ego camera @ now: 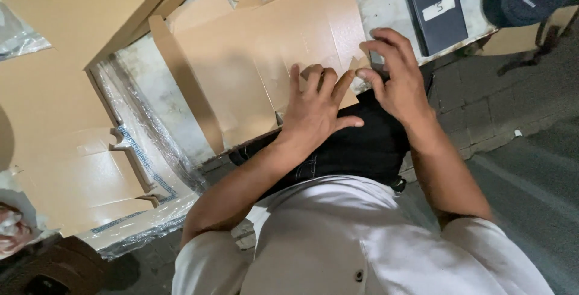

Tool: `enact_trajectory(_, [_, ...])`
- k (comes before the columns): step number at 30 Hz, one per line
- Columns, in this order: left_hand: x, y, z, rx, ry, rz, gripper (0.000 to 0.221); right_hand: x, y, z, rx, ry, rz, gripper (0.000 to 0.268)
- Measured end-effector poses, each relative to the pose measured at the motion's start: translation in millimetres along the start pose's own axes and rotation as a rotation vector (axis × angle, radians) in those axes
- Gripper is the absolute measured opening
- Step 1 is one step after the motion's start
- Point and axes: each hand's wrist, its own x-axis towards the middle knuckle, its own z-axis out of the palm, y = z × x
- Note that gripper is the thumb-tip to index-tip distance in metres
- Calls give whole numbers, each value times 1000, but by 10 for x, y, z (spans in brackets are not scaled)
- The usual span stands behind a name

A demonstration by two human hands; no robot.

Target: Folding flat cardboard templates into boxes

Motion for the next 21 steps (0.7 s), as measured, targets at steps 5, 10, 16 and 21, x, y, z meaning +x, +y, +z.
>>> enact_trajectory(5, [-70,13,70,52,20,26,96,-132,-75,-126,-17,20,25,37])
enact_trajectory(10, [-155,43,241,71,85,37,94,-339,-2,-138,159,86,119,41])
enact_trajectory(16, [-267,75,477,-123,354,81,37,-522,-38,-67,282,224,165,33])
enact_trajectory(21, [-354,-44,351,-350,516,310,32,-453,115,-199,311,200,191,46])
